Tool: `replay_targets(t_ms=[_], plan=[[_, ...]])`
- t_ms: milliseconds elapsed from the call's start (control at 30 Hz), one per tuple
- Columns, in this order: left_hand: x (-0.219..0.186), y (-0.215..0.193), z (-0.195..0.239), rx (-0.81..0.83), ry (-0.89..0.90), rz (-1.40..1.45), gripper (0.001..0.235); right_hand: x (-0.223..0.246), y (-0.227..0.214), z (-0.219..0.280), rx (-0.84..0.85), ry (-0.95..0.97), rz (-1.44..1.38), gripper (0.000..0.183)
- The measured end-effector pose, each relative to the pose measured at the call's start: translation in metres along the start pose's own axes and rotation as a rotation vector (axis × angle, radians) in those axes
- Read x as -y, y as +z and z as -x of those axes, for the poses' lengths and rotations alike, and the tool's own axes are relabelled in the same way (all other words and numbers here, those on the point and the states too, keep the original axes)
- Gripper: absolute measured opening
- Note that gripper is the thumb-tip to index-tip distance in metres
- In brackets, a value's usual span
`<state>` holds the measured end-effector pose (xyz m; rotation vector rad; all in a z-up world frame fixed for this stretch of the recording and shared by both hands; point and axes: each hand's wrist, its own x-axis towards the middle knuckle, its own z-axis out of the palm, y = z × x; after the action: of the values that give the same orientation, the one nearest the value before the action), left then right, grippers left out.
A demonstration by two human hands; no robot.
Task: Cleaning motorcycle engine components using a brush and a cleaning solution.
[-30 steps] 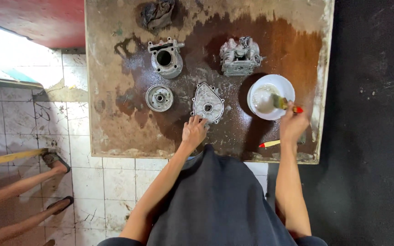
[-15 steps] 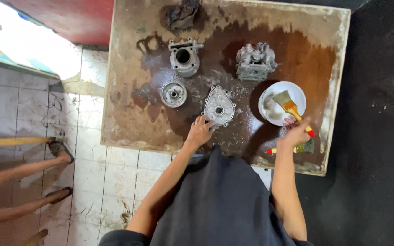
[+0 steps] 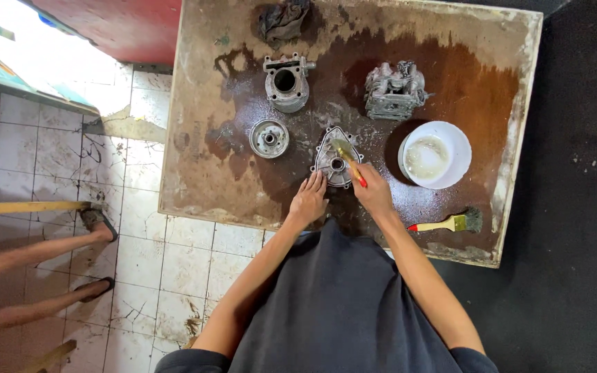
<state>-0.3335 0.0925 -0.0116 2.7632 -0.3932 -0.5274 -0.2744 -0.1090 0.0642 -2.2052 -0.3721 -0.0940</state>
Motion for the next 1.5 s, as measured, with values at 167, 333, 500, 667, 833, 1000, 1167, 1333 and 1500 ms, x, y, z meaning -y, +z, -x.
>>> replay_targets(t_ms=[167, 333, 500, 667, 833, 1000, 1167, 1333, 1500], plan=[[0.018, 0.028, -0.005, -0.027, 0.010, 0.007, 0.069, -0.022, 0.015, 0.013, 0.519, 0.150, -0.074, 0.017], [0.010, 0.000, -0.004, -0.171, -0.106, 0.148, 0.067, -0.013, 0.003, -0.013, -0.030, 0.041, -0.239, 0.024], [0.009, 0.002, 0.004, -0.110, -0.031, 0.022, 0.073, -0.045, 0.033, 0.014, 0.239, -0.064, -0.278, 0.016], [0.012, 0.006, -0.003, -0.107, -0.030, 0.076, 0.071, -0.047, 0.030, -0.010, -0.053, 0.428, -0.528, 0.018], [0.012, -0.004, -0.003, -0.086, -0.038, 0.062, 0.069, -0.032, 0.018, -0.020, 0.322, 0.591, -0.550, 0.017], [0.011, -0.015, 0.000, -0.022, -0.022, 0.069, 0.075, -0.043, 0.028, -0.039, -0.163, 0.464, -0.702, 0.020], [0.013, -0.013, -0.001, -0.024, -0.007, 0.051, 0.076, -0.040, 0.029, -0.033, 0.228, 0.537, -0.535, 0.019], [0.019, -0.003, -0.001, -0.028, 0.008, 0.066, 0.077, -0.028, 0.018, -0.052, -0.124, 0.474, -0.742, 0.024], [0.019, -0.010, -0.001, 0.000, 0.019, 0.057, 0.077, -0.037, 0.020, -0.038, 0.265, 0.406, -0.352, 0.020]])
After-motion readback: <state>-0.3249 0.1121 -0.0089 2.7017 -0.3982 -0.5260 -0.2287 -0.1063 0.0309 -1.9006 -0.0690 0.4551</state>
